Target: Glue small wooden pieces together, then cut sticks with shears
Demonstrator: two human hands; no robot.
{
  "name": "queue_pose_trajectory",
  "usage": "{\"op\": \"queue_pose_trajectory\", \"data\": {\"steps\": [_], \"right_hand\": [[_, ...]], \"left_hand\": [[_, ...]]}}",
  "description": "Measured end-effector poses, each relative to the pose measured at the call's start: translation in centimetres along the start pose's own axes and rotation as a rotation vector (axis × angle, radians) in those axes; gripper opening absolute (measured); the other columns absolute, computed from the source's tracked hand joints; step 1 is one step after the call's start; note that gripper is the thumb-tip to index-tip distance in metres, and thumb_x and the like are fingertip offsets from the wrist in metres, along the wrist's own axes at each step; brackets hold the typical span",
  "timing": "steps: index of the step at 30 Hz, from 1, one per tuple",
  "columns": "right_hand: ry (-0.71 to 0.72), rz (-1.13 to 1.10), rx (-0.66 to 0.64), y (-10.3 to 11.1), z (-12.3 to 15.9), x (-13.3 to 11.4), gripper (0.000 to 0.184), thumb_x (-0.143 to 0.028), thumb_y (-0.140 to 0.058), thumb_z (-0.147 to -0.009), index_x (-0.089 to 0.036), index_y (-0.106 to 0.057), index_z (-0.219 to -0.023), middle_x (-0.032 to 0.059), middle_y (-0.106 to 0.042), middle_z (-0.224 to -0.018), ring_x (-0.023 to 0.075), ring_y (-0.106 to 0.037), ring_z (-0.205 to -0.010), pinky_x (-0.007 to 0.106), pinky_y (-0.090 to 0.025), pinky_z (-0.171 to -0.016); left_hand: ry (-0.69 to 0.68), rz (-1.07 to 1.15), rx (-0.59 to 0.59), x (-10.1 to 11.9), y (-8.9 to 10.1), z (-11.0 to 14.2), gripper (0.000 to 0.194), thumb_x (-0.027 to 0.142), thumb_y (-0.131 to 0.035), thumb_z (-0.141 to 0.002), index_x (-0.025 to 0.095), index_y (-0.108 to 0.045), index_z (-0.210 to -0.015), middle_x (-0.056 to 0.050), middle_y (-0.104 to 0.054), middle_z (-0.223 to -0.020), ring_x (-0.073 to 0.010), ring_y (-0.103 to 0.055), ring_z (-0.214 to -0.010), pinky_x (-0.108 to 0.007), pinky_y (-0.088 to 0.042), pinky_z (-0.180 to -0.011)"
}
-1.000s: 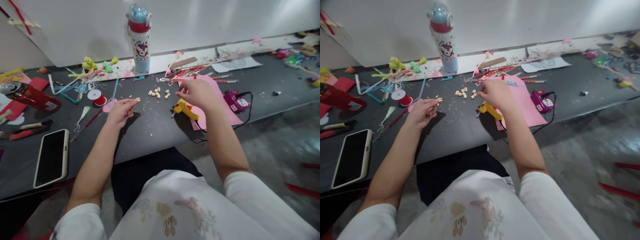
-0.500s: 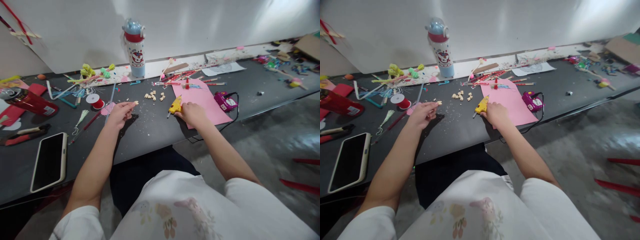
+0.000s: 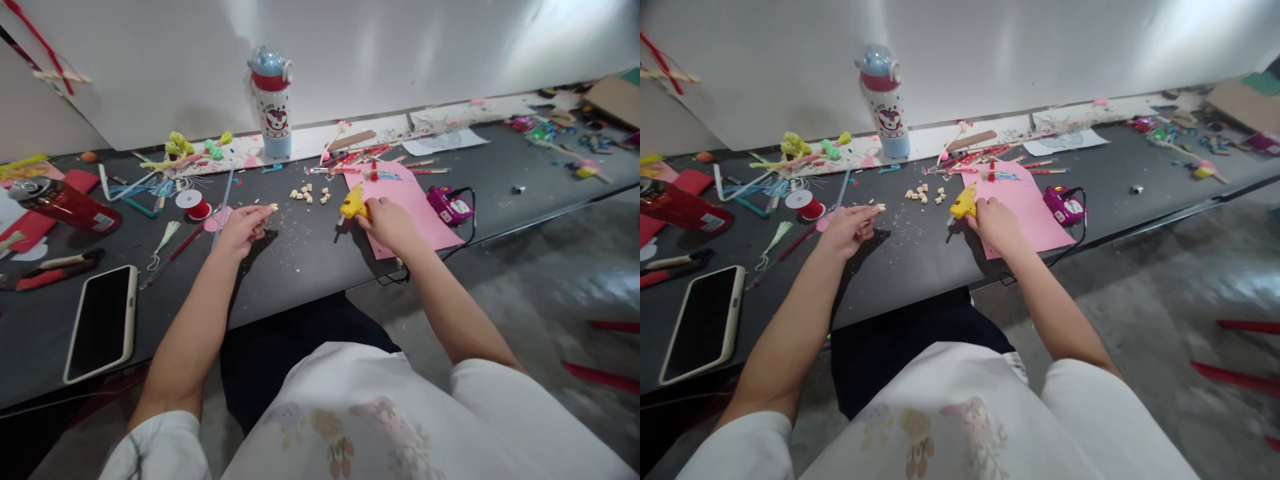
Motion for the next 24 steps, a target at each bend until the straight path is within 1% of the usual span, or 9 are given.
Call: {"op": "queue_pose_trajectory", "data": {"steps": [1, 3, 6, 9, 11, 15, 17, 20, 24], "right_hand": [[0.0, -0.076, 0.018, 0.5, -0.1, 0.1, 0.039, -0.041, -0.046, -0.096, -0.009, -0.06, -0.113, 0.0209, -0.066, -0.107, 0.0299, -0.064, -0.09, 0.034, -0.04, -0.069], [0.015, -0.316, 0.021, 1.4, -0.4, 0.1, 0.033, -0.042, -0.047, -0.095, -0.014, -0.061, -0.105, 0.0143, -0.067, -0.097, 0.0241, -0.061, -0.082, 0.032, -0.04, -0.068], [0.011, -0.862, -0.018, 2.0, -1.1, -0.3, 0.03, -0.045, -0.046, -0.095, -0.019, -0.059, -0.088, 0.004, -0.059, -0.079, 0.0145, -0.055, -0.067, 0.027, -0.042, -0.061], [-0.022, -1.388, -0.099, 1.6, -2.0, -1.4, 0.028, -0.042, -0.048, -0.094, -0.018, -0.06, -0.085, 0.0009, -0.054, -0.075, 0.0095, -0.048, -0.057, 0.023, -0.041, -0.053], [-0.009, -1.6, -0.144, 1.2, -2.7, -2.4, 0.026, -0.042, -0.056, -0.089, -0.017, -0.063, -0.085, 0.0001, -0.054, -0.074, 0.0078, -0.046, -0.054, 0.022, -0.04, -0.049], [0.146, -1.752, -0.183, 0.5, -3.6, -4.8, 0.029, -0.043, -0.076, -0.075, -0.017, -0.065, -0.08, -0.0026, -0.052, -0.066, 0.0064, -0.043, -0.05, 0.021, -0.038, -0.044], [0.203, -1.796, -0.214, 0.0, -3.9, -5.8, 0.034, -0.048, -0.076, -0.074, -0.016, -0.066, -0.081, -0.003, -0.053, -0.063, 0.0061, -0.042, -0.049, 0.02, -0.038, -0.042], [0.21, -1.836, -0.258, -1.1, -4.4, -6.6, 0.042, -0.057, -0.072, -0.076, -0.016, -0.067, -0.083, -0.0025, -0.054, -0.064, 0.0059, -0.042, -0.048, 0.02, -0.04, -0.042], [0.201, -1.83, -0.289, -2.6, -4.8, -6.6, 0.045, -0.059, -0.069, -0.077, -0.014, -0.069, -0.085, -0.0023, -0.056, -0.062, 0.0058, -0.044, -0.045, 0.02, -0.041, -0.04]], "left_hand": [[0.001, -0.001, -0.003, 0.0, 0.0, 0.0, 0.026, 0.028, -0.085, -0.056, 0.013, -0.07, -0.071, 0.007, -0.041, -0.051, -0.0005, -0.03, -0.04, -0.017, -0.021, -0.039], [0.002, -0.003, -0.016, 0.1, -0.1, 0.1, 0.026, 0.03, -0.085, -0.057, 0.013, -0.071, -0.071, 0.008, -0.039, -0.049, -0.0006, -0.029, -0.04, -0.017, -0.02, -0.039], [-0.001, 0.008, -0.036, 0.2, -0.1, 0.1, 0.024, 0.03, -0.084, -0.059, 0.013, -0.073, -0.073, 0.008, -0.037, -0.047, -0.0009, -0.028, -0.04, -0.017, -0.02, -0.039], [-0.007, 0.044, -0.044, 0.4, -0.2, 0.2, 0.023, 0.029, -0.083, -0.059, 0.014, -0.074, -0.074, 0.009, -0.035, -0.045, -0.0015, -0.027, -0.04, -0.018, -0.02, -0.04], [-0.015, 0.064, -0.044, 0.5, -0.3, 0.2, 0.022, 0.028, -0.083, -0.059, 0.014, -0.073, -0.073, 0.009, -0.035, -0.045, -0.0016, -0.027, -0.039, -0.018, -0.02, -0.04], [-0.041, 0.104, -0.036, 0.7, -0.4, 0.5, 0.023, 0.028, -0.084, -0.058, 0.015, -0.073, -0.073, 0.009, -0.038, -0.046, -0.0015, -0.026, -0.039, -0.017, -0.02, -0.039], [-0.059, 0.12, -0.036, 0.8, -0.4, 0.5, 0.022, 0.029, -0.083, -0.06, 0.015, -0.072, -0.073, 0.009, -0.037, -0.045, -0.0018, -0.026, -0.039, -0.018, -0.02, -0.039], [-0.1, 0.134, -0.03, 1.0, -0.4, 0.7, 0.021, 0.031, -0.083, -0.065, 0.017, -0.067, -0.068, 0.009, -0.038, -0.046, -0.0018, -0.026, -0.038, -0.018, -0.02, -0.04], [-0.157, 0.167, -0.016, 1.3, -0.4, 0.9, 0.033, 0.035, -0.085, -0.063, 0.016, -0.058, -0.058, 0.007, -0.042, -0.047, -0.0014, -0.028, -0.037, -0.019, -0.021, -0.039]]}}
Point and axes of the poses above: each hand's wrist, its own z-axis away from the middle knuckle, its own y-axis out of the back of the hand, x = y × z, the point moved 4 cm from there along -z, towards the middle knuckle
